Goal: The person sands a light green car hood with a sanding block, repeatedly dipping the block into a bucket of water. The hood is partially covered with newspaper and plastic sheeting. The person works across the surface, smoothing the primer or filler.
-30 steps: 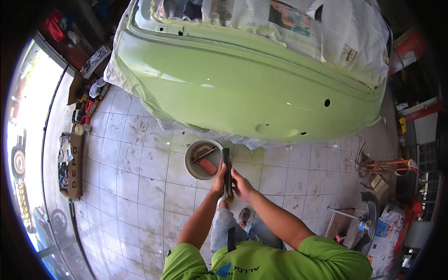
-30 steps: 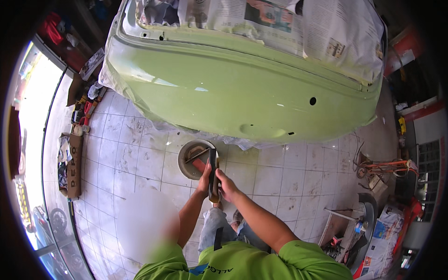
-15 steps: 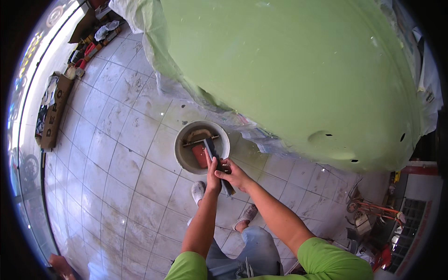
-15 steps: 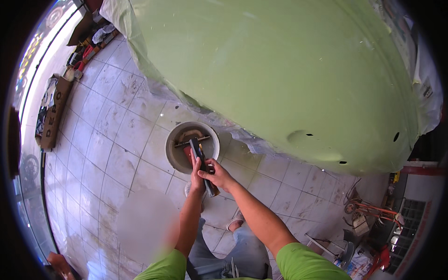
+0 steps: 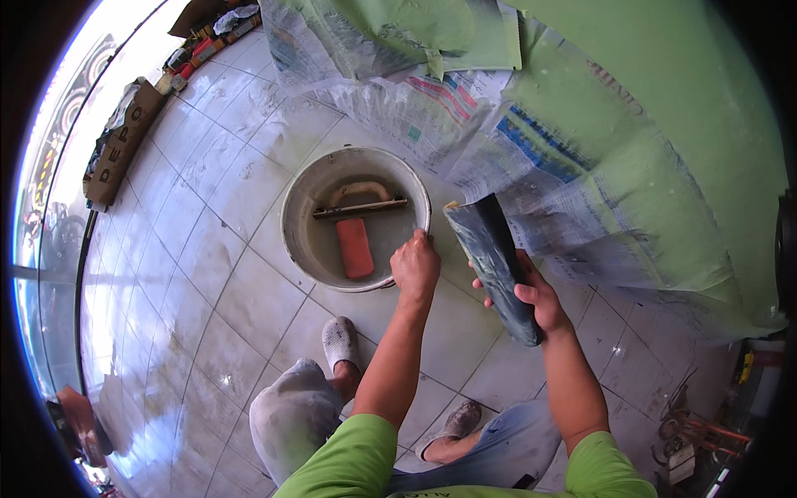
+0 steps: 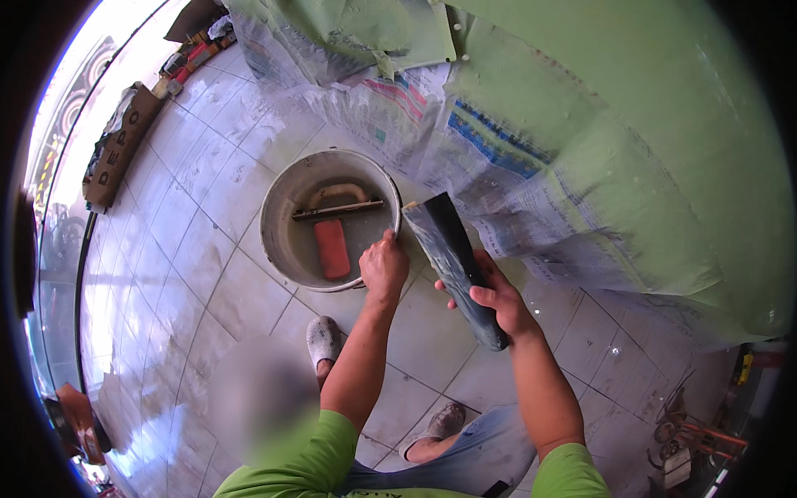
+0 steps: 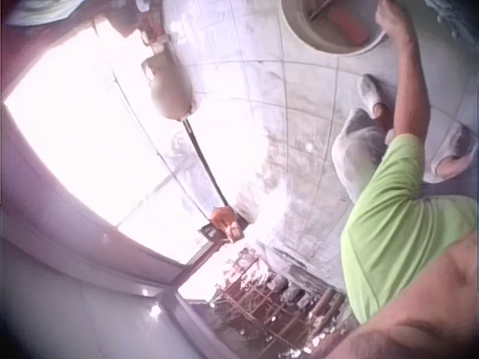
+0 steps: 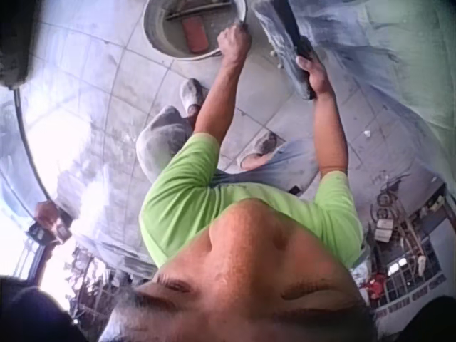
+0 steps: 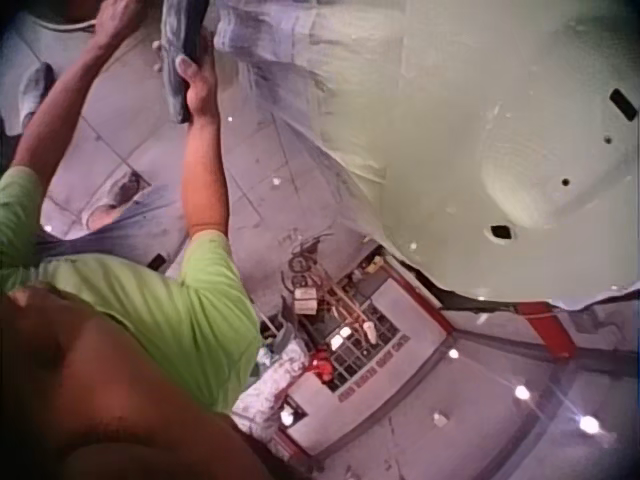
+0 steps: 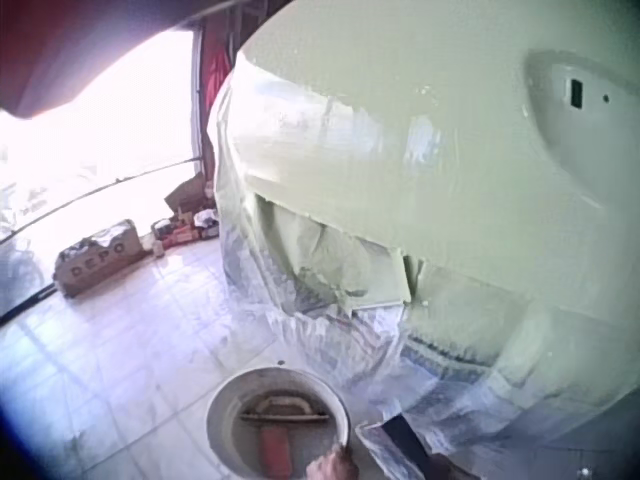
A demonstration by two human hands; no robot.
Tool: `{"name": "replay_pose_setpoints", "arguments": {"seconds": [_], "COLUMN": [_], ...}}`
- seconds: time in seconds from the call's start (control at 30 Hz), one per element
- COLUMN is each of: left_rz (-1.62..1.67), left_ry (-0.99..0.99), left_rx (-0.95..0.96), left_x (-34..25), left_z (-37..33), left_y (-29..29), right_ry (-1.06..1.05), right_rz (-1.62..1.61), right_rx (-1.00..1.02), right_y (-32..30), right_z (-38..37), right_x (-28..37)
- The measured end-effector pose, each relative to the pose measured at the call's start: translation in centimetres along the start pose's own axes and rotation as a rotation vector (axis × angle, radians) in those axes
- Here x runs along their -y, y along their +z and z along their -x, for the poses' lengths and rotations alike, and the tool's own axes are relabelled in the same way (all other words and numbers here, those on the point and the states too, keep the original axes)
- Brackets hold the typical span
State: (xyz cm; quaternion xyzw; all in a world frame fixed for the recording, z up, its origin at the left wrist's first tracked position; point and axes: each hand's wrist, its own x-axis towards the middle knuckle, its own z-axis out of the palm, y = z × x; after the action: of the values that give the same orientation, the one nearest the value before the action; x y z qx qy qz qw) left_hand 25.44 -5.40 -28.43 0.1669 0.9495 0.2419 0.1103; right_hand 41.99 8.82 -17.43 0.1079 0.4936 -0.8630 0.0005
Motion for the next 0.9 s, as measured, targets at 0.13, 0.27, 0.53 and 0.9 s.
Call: {"name": "replay_pose_setpoints", "arguments": {"seconds": [0.13,0.27,0.53,0.9], "left_rz": [0.011,-0.038,-0.253,-0.282], "left_ry": [0.149,0.192,0.239,0.203], "left_rx": [-0.078,0.011,0.363,0.667], "left_x": [2.0,3.9,5.4,4.4], "left_z": [0.6,4.5,13.0,24.4], "left_y": [0.6,-0.3,-4.8,-0.8], "right_ry": [-0.174,-0.372,-0.143,0.232], "right_rz": [0.728,1.4,1.925,1.67], "right_rx": [0.104,0.089,0.308,0.383], "right_y": [0.4,2.9,3.4,-2.5], "right_z": [-6.2,-10.2,-15.6,-7.7], "right_x": [-1.0,-4.1,-11.8,-24.9]}}
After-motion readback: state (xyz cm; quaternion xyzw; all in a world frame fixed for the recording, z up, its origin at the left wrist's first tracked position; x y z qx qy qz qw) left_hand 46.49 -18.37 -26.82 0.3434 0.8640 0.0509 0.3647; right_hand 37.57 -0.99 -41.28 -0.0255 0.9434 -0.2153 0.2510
